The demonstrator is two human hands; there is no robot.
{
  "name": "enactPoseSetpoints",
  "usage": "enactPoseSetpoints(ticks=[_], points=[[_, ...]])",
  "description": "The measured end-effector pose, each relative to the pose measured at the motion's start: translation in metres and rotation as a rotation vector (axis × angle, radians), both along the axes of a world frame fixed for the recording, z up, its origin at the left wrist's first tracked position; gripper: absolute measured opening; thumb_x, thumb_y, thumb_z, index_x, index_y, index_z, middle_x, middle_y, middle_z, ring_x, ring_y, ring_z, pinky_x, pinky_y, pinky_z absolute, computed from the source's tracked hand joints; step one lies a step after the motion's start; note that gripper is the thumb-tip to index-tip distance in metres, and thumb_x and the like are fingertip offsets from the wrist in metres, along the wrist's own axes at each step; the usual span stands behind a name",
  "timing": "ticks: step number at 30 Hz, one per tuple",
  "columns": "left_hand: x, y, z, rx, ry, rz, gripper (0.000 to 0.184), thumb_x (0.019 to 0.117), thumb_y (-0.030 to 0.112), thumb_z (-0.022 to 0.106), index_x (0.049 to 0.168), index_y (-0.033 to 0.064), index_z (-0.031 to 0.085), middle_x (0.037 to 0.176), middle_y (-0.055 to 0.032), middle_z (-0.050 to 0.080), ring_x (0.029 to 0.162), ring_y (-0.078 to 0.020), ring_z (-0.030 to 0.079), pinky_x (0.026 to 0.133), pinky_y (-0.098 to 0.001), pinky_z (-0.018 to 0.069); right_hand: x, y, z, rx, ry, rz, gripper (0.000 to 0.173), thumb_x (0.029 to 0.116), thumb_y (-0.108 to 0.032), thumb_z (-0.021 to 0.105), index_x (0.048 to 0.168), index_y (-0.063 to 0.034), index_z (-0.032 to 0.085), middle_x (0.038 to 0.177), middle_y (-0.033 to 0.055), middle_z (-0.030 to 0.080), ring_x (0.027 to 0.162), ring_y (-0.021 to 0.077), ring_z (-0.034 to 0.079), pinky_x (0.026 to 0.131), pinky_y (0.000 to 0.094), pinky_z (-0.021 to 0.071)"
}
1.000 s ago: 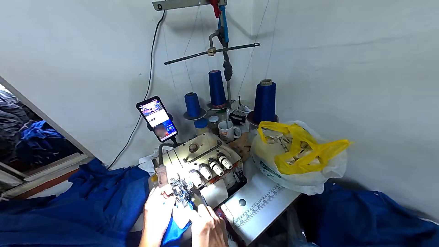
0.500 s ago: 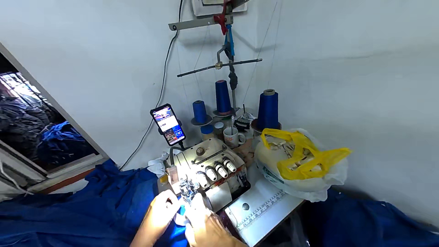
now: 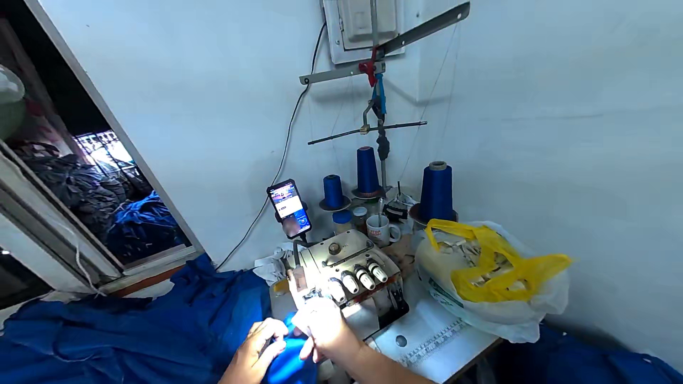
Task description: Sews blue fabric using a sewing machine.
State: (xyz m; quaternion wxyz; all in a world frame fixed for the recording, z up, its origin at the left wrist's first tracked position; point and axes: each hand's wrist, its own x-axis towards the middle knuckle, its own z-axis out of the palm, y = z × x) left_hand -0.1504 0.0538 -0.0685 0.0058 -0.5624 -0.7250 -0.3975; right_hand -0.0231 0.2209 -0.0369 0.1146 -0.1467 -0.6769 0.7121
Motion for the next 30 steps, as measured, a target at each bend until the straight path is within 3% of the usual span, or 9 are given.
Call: enactPoseSetpoints(ticks=[2, 4, 10, 13, 15, 18, 22, 28, 30], points=[[0.014, -0.003, 0.024, 0.026, -0.086, -0.134, 0.017, 0.1005, 0.015, 0.056, 0.094, 0.0033, 0.067, 0.109, -0.0051, 0.069, 0.115, -0.0096, 0.060, 0.103, -0.0284, 0.0479, 0.004, 0.002, -0.003, 0.186, 0.000, 0.059, 0.020, 0.1010, -0.014, 0.057, 0.108, 0.0032, 0.065, 0.086, 0.0102, 0.065, 0.066, 0.0137, 0.060, 0.063, 0.0312, 0.0521], [0.023, -0.002, 0.043, -0.032, -0.067, -0.242, 0.017, 0.1016, 0.016, 0.059, 0.097, 0.0023, 0.068, 0.102, -0.0050, 0.069, 0.105, -0.0078, 0.062, 0.098, -0.0291, 0.0487, 0.012, 0.008, -0.002, 0.239, -0.043, 0.207, 0.019, 0.1028, -0.015, 0.051, 0.101, -0.0009, 0.064, 0.074, 0.0045, 0.061, 0.054, 0.0090, 0.056, 0.052, 0.0253, 0.0482], [0.008, 0.004, 0.030, -0.435, 0.254, 0.058, 0.041, 0.0909, 0.041, 0.071, 0.106, 0.0028, 0.071, 0.097, -0.0155, 0.070, 0.108, -0.0413, 0.064, 0.105, -0.0711, 0.0341, 0.033, 0.031, -0.018, 0.244, -0.126, 0.346, 0.028, 0.1083, -0.021, 0.046, 0.100, 0.0006, 0.062, 0.067, 0.0013, 0.050, 0.048, 0.0080, 0.046, 0.048, 0.0250, 0.0434], [0.010, 0.008, 0.024, -0.219, 0.221, -0.129, 0.027, 0.0925, 0.032, 0.068, 0.083, 0.0071, 0.072, 0.100, -0.0084, 0.072, 0.118, -0.0299, 0.062, 0.112, -0.0630, 0.0328, 0.037, 0.039, -0.030, 0.246, -0.009, 0.434, 0.021, 0.1046, -0.019, 0.052, 0.106, 0.0004, 0.060, 0.071, 0.0018, 0.053, 0.049, 0.0071, 0.048, 0.048, 0.0240, 0.0446], [0.018, 0.012, 0.030, -0.162, 0.089, -0.314, 0.021, 0.0956, 0.025, 0.068, 0.089, 0.0062, 0.075, 0.104, -0.0074, 0.073, 0.116, -0.0186, 0.064, 0.117, -0.0505, 0.0340, 0.039, 0.041, -0.030, 0.279, 0.036, 0.503, 0.023, 0.0998, -0.014, 0.060, 0.115, 0.0036, 0.059, 0.079, 0.0078, 0.057, 0.054, 0.0107, 0.052, 0.051, 0.0273, 0.0471], [0.019, 0.017, 0.035, -0.221, 0.047, -0.363, 0.016, 0.0949, 0.018, 0.068, 0.097, 0.0040, 0.075, 0.095, -0.0074, 0.071, 0.095, -0.0124, 0.066, 0.090, -0.0302, 0.0526, 0.040, 0.040, -0.028, 0.375, 0.055, 0.550, 0.026, 0.0955, -0.007, 0.059, 0.119, 0.0053, 0.059, 0.088, 0.0146, 0.061, 0.059, 0.0163, 0.055, 0.053, 0.0330, 0.0472], [0.010, 0.020, 0.024, -0.220, 0.003, -0.332, 0.013, 0.0924, 0.017, 0.068, 0.091, 0.0043, 0.072, 0.091, -0.0055, 0.065, 0.090, -0.0091, 0.062, 0.081, -0.0238, 0.0513, 0.047, 0.033, -0.028, 0.475, 0.108, 0.501, 0.024, 0.0958, -0.002, 0.051, 0.115, 0.0067, 0.062, 0.095, 0.0199, 0.063, 0.069, 0.0236, 0.060, 0.060, 0.0399, 0.0497], [0.013, 0.024, 0.018, -0.150, -0.079, -0.398, 0.026, 0.0929, 0.011, 0.067, 0.117, 0.0011, 0.070, 0.137, -0.0113, 0.061, 0.129, -0.0125, 0.057, 0.107, -0.0271, 0.0487, 0.050, 0.026, -0.027, 0.609, 0.169, 0.465, 0.030, 0.0928, 0.006, 0.048, 0.118, 0.0124, 0.063, 0.112, 0.0308, 0.066, 0.108, 0.0414, 0.065, 0.093, 0.0553, 0.0495], [0.017, 0.022, 0.019, -0.214, -0.034, -0.398, 0.019, 0.0949, 0.007, 0.063, 0.109, 0.0002, 0.072, 0.132, -0.0114, 0.064, 0.122, -0.0128, 0.061, 0.104, -0.0278, 0.0503, 0.052, 0.022, -0.025, 0.638, 0.136, 0.465, 0.031, 0.0948, 0.006, 0.047, 0.120, 0.0121, 0.064, 0.115, 0.0311, 0.066, 0.112, 0.0426, 0.064, 0.097, 0.0570, 0.0485]])
